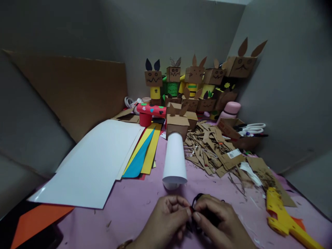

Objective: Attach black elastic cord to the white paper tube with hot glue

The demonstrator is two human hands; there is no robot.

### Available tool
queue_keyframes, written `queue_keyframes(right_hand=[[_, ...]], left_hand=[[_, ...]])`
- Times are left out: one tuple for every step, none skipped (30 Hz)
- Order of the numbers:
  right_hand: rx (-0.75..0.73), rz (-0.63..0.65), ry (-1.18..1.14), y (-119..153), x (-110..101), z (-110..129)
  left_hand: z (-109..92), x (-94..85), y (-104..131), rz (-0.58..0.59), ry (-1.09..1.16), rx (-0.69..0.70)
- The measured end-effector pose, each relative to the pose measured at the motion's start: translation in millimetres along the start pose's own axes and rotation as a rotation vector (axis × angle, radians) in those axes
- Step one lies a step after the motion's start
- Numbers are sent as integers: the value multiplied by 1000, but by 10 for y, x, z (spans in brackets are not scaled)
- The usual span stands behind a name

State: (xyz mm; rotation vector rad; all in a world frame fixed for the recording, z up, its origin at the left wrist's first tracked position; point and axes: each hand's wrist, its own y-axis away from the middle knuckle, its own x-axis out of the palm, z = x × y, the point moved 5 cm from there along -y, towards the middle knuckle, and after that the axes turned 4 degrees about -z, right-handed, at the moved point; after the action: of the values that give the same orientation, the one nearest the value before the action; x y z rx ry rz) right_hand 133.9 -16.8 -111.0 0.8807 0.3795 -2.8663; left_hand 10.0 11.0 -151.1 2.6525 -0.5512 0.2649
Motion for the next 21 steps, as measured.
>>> queue_keyframes(right_hand=[[-10, -3, 0, -4, 1, -1], [-12, -10, -5, -7, 2, -5], [-7, -19, -13, -8, 1, -10], [4, -30, -21, -7, 0, -17], [18, -41, -31, -4, -2, -26], [35, -50, -42, 1, -3, -35], [47, -56, -49, 7, -3, -43], [53, -58, -51, 13, -2, -47], [53, -58, -47, 19, -2, -50], [51, -54, -41, 23, -2, -52], [47, -49, -32, 27, -3, -53], [43, -43, -24, 29, -4, -53], [41, -36, -18, 29, -4, -54], [41, -32, -16, 27, -6, -56], [42, -33, -17, 24, -8, -58], [42, -35, -19, 20, -9, -60], [47, -43, -23, 17, -9, -64], [55, -55, -33, 16, -10, -70], [64, -71, -47, 16, -10, -77], [66, -85, -64, 18, -9, -80], [62, -98, -80, 21, -8, -81]], left_hand=[[4, -5, -4, -5, -5, -4], [9, -11, -7, -12, -5, -6], [13, -16, -8, -18, 0, -7], [18, -21, -9, -23, 9, -8], [24, -26, -10, -27, 21, -11], [31, -30, -11, -30, 32, -17], [38, -33, -12, -30, 39, -24], [42, -33, -14, -27, 41, -27], [44, -32, -16, -23, 41, -30], [43, -33, -18, -25, 40, -30], [41, -33, -20, -28, 39, -28], [38, -31, -19, -27, 34, -25], [35, -25, -18, -21, 31, -25], [36, -16, -14, -11, 27, -28], [36, -11, -10, -6, 26, -31], [38, -7, -6, -1, 25, -34], [42, -2, -3, 8, 24, -39], [48, 0, -1, 12, 26, -43], [54, 0, -1, 15, 31, -45], [60, 0, -3, 19, 36, -44], [67, 0, -6, 23, 42, -42]])
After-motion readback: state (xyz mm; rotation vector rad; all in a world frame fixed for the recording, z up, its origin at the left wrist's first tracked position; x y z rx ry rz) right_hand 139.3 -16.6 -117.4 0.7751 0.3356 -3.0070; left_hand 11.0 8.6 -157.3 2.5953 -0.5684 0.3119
